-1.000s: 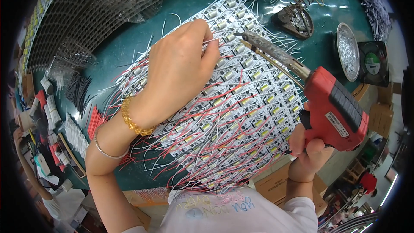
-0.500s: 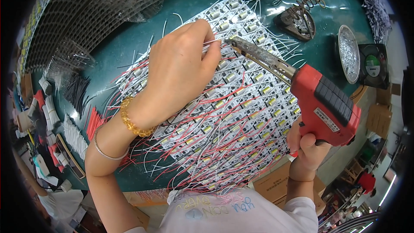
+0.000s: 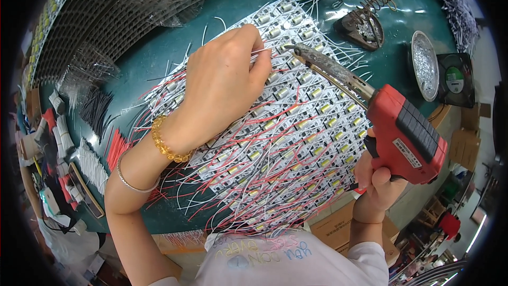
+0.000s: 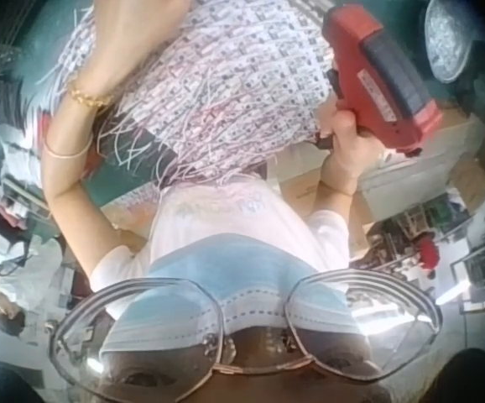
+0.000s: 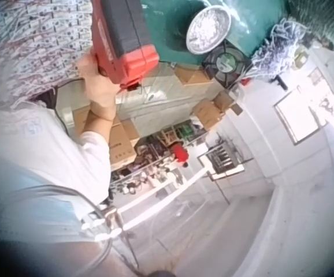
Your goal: The person solders red and white wires to an LED array panel using a soldering iron.
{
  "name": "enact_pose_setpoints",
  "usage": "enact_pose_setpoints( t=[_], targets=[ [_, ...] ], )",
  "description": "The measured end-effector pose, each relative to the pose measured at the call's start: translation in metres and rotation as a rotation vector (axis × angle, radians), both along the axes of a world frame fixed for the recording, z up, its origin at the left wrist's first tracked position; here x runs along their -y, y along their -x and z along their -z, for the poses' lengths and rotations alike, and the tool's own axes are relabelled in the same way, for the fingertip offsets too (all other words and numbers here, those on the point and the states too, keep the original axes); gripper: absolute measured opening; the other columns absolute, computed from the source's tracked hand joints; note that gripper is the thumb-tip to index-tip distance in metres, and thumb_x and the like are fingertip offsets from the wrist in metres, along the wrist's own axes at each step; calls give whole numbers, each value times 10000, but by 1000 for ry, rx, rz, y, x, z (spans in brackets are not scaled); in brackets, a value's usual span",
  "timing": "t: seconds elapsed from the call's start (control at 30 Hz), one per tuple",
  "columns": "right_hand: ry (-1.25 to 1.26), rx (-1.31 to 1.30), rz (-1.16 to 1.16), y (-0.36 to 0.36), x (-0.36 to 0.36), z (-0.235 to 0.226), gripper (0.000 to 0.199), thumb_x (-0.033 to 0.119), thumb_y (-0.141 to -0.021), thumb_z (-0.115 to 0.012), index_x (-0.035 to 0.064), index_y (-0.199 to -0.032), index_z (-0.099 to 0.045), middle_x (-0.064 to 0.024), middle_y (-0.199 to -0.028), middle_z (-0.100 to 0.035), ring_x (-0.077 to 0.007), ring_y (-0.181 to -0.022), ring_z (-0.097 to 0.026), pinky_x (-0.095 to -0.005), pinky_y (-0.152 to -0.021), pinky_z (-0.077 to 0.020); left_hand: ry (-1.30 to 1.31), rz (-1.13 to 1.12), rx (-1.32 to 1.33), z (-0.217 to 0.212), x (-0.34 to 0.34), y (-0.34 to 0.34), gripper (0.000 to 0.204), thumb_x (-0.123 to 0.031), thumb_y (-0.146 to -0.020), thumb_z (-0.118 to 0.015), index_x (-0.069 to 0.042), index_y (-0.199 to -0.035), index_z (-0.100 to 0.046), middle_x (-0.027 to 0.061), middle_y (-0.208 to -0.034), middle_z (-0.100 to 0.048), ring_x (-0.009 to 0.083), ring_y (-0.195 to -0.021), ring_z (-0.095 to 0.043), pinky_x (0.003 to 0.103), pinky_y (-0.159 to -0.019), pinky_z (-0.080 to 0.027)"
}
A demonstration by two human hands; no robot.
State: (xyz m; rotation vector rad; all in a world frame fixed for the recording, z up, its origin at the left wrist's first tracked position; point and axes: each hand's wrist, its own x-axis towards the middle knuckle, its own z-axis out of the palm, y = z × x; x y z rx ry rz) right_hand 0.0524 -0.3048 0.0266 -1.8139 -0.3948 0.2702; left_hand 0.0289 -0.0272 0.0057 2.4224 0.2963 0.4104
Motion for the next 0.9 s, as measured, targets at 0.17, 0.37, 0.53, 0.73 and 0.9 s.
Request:
enact_pose_setpoints(
  t=[0.17,0.37,0.53,0.73,0.9],
  targets=[
    [-92,-34,24,5,-2,-5,824,546,-789,-645,-132,-1202,-424,8,-485,-467,-66,-363,-397,-190,-366,-299,-1,19,-3,-2,-2,1,147,-132,-817,-606,-11,-752,-555,144,-718,-611,330,-635,-592,414,-550,-447],
    [-227,-22,79,11,6,-14,799,512,-828,-623,-152,-1204,-388,-5,-479,-448,-59,-364,-382,-187,-353,-282,-153,-89,205,-42,-13,8,125,-96,-821,-615,-5,-747,-569,131,-706,-600,306,-649,-597,388,-584,-459],
    [-267,-98,80,16,3,-15,832,545,-795,-640,-149,-1186,-401,-1,-478,-442,-54,-357,-368,-185,-343,-256,40,48,26,-20,20,13,131,-93,-833,-641,26,-810,-590,93,-728,-593,172,-630,-561,285,-568,-438],
    [-164,-199,165,18,-5,-15,839,566,-765,-659,-142,-1150,-426,0,-473,-435,-54,-353,-355,-189,-346,-242,74,9,28,-5,18,10,108,-114,-809,-630,-21,-784,-582,118,-742,-598,307,-632,-588,399,-549,-444],
    [-163,-193,123,14,-5,-11,822,578,-739,-679,-116,-1116,-450,-5,-475,-435,-61,-359,-363,-202,-350,-251,32,20,48,0,18,8,113,-123,-807,-634,-30,-780,-577,107,-739,-592,295,-619,-588,390,-535,-442]
  ],
)
